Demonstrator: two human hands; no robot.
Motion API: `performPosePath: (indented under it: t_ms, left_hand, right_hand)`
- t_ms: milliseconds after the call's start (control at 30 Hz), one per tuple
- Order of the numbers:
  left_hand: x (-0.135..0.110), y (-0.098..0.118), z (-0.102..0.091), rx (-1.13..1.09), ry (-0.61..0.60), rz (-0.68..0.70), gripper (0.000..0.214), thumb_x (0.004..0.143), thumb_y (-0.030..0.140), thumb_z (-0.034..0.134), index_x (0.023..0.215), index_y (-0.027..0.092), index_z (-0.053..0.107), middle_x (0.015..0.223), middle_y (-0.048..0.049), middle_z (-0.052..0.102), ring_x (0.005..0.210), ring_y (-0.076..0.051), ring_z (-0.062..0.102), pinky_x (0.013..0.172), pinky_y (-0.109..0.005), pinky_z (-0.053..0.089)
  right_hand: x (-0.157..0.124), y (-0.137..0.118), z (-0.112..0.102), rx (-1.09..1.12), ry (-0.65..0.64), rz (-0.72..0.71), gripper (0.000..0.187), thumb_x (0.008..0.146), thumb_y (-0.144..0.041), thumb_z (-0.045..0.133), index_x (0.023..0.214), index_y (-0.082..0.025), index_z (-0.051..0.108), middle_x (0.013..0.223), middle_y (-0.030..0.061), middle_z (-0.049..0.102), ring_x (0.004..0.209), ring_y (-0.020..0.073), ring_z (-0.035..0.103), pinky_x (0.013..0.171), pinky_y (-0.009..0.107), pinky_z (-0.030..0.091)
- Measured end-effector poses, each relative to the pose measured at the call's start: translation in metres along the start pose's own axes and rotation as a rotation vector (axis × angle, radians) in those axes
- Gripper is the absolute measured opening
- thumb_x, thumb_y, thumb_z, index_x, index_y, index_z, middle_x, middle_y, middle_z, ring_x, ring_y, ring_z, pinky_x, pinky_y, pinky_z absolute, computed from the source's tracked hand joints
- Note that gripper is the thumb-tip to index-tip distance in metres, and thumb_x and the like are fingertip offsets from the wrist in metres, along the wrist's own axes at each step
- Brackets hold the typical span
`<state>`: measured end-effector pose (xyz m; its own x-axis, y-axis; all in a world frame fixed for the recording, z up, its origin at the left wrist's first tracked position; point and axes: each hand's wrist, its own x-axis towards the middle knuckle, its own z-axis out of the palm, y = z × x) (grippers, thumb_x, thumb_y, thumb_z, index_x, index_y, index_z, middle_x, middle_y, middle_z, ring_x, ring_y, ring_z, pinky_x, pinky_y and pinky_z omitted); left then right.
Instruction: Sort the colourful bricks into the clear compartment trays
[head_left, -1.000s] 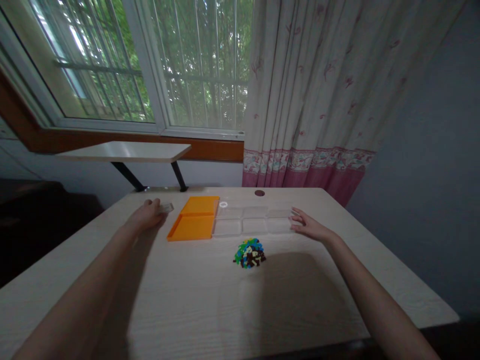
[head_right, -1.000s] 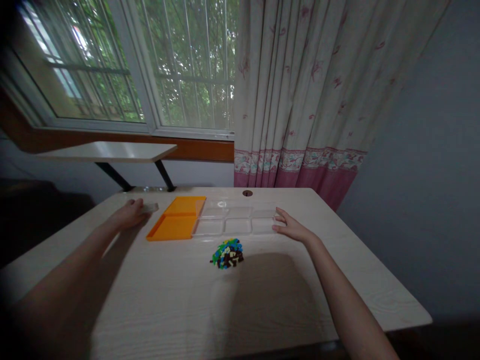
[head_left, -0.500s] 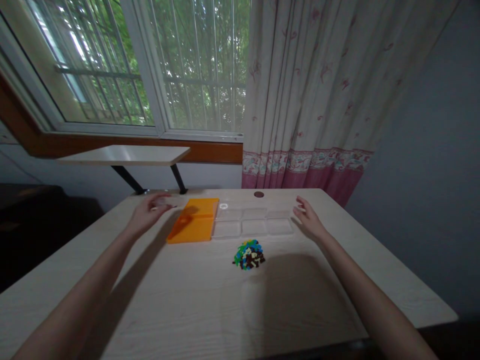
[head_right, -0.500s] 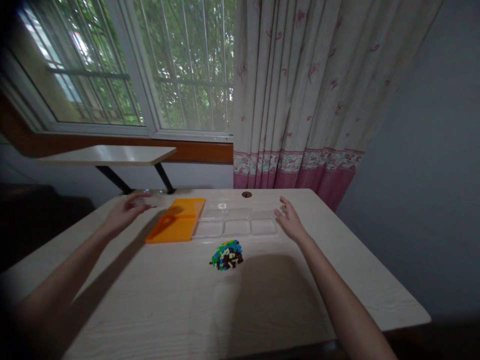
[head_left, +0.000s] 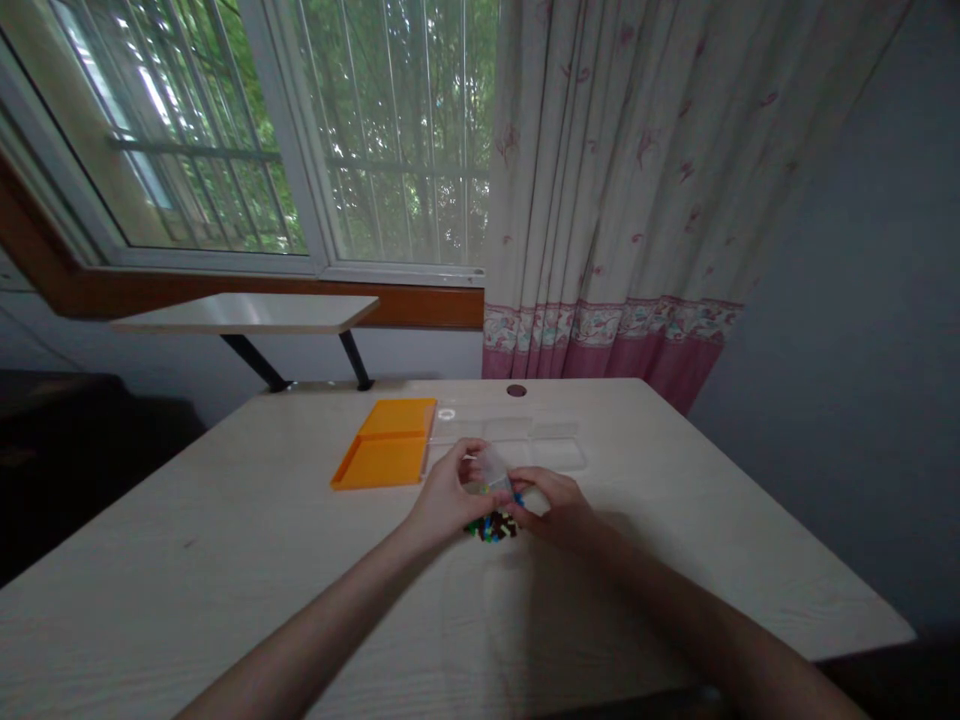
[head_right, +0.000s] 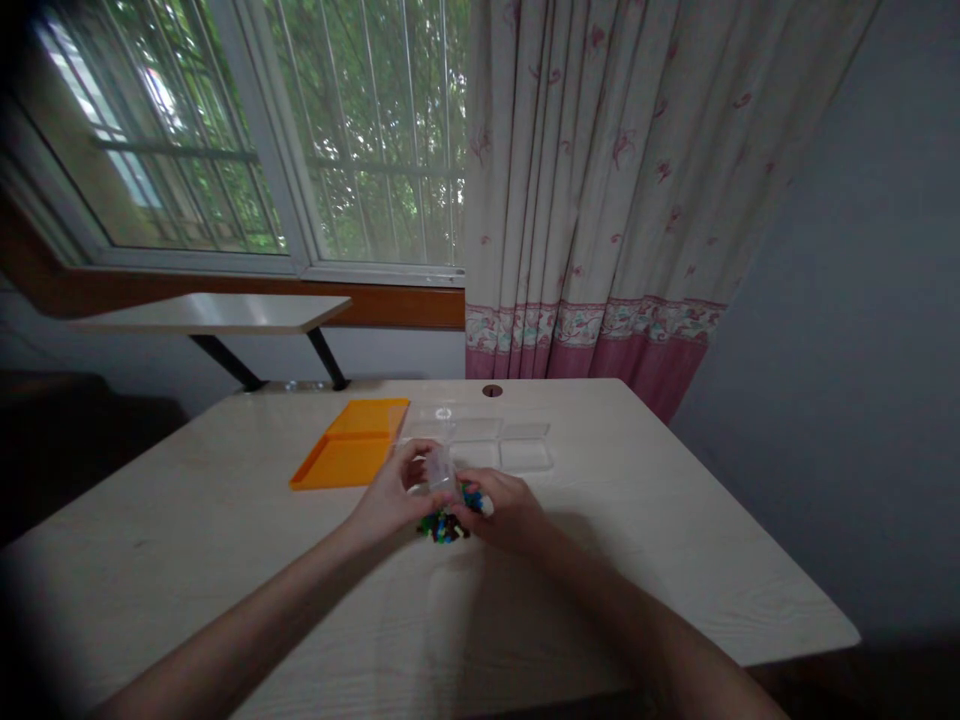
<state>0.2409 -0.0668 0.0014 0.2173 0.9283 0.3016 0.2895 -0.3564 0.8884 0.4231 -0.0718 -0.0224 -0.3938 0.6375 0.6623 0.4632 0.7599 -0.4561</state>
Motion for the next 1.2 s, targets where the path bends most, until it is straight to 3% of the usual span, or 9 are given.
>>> performPosePath:
  t_ms: [333,433,533,633,700,800,933,1067,1200]
  left_hand:
    - [-0.019,0.005,0.0,0.289,0.105,0.216,0.046,0.055,0.029,0.073,0.096,0.021,0.053,0.092,-0.0049,0.057,0.087,-0.021,0.054,0.074,-0.034,0.047]
    - [-0.019,0.009,-0.001,0.299,0.115,0.277,0.046,0.057,0.03,0.072,0.098,0.02,0.054,0.094,-0.0064,0.058,0.089,-0.021,0.054,0.077,-0.034,0.047]
    - [-0.019,0.01,-0.007,0.256,0.038,0.307,0.045,0.059,0.028,0.069,0.102,0.02,0.056,0.097,-0.0071,0.059,0.093,-0.022,0.055,0.08,-0.034,0.047]
    - [-0.017,0.006,-0.016,0.128,-0.07,0.25,0.053,0.059,0.025,0.069,0.11,0.02,0.054,0.105,-0.0083,0.059,0.099,-0.023,0.055,0.086,-0.035,0.046]
    - [-0.014,0.0,-0.021,-0.029,-0.13,0.194,0.058,0.059,0.023,0.069,0.114,0.018,0.052,0.112,-0.0106,0.057,0.103,-0.024,0.054,0.09,-0.037,0.043]
    - [-0.01,-0.008,-0.023,-0.293,-0.274,0.122,0.06,0.058,0.021,0.07,0.114,0.016,0.05,0.113,-0.0128,0.058,0.104,-0.024,0.055,0.089,-0.037,0.044]
    - [-0.008,-0.013,-0.02,-0.504,-0.413,-0.023,0.063,0.052,0.015,0.073,0.11,0.016,0.049,0.106,-0.0122,0.06,0.096,-0.022,0.059,0.078,-0.031,0.048]
    - [-0.005,-0.017,-0.014,-0.61,-0.256,-0.13,0.059,0.048,0.011,0.076,0.1,0.018,0.048,0.098,-0.0052,0.059,0.079,-0.013,0.062,0.068,-0.023,0.048]
    - [-0.002,-0.02,-0.009,-0.644,-0.115,-0.2,0.057,0.045,0.01,0.078,0.09,0.019,0.043,0.099,-0.0014,0.055,0.069,-0.009,0.062,0.064,-0.022,0.05]
  right_hand:
    - [-0.005,-0.011,0.011,0.096,-0.061,0.165,0.051,0.062,-0.019,0.058,0.111,-0.03,0.047,0.092,0.0014,0.068,0.08,0.0209,0.066,0.068,0.031,0.054]
    - [-0.007,-0.007,0.013,0.057,-0.013,0.187,0.05,0.06,-0.019,0.057,0.108,-0.028,0.05,0.089,0.0014,0.068,0.076,0.0211,0.066,0.064,0.03,0.054]
    - [-0.004,0.001,0.006,0.015,0.058,0.164,0.037,0.063,-0.017,0.053,0.099,-0.027,0.055,0.084,0.001,0.068,0.07,0.0185,0.065,0.065,0.029,0.053]
    - [0.002,0.014,-0.005,0.117,0.08,0.17,0.024,0.067,-0.018,0.052,0.089,-0.024,0.059,0.079,0.0009,0.067,0.071,0.0168,0.064,0.069,0.029,0.053]
    - [0.007,0.022,-0.009,0.281,0.124,0.265,0.019,0.07,-0.025,0.055,0.088,-0.022,0.059,0.076,0.0019,0.066,0.069,0.0167,0.064,0.068,0.03,0.052]
    - [0.012,0.033,-0.008,0.592,0.159,0.466,0.026,0.071,-0.039,0.058,0.087,-0.019,0.058,0.064,0.0014,0.064,0.059,0.0159,0.062,0.06,0.03,0.051]
    - [0.015,0.038,-0.001,0.889,0.081,0.65,0.037,0.066,-0.049,0.063,0.085,-0.017,0.059,0.054,-0.0008,0.059,0.049,0.0128,0.056,0.051,0.025,0.045]
    - [0.015,0.036,-0.001,0.991,0.03,0.658,0.047,0.062,-0.049,0.069,0.095,-0.019,0.056,0.079,0.0039,0.062,0.065,0.0129,0.057,0.062,0.028,0.046]
    - [0.013,0.03,-0.002,0.863,-0.095,0.544,0.094,0.042,-0.033,0.084,0.124,-0.028,0.038,0.112,0.0078,0.049,0.088,0.0156,0.05,0.071,0.028,0.044]
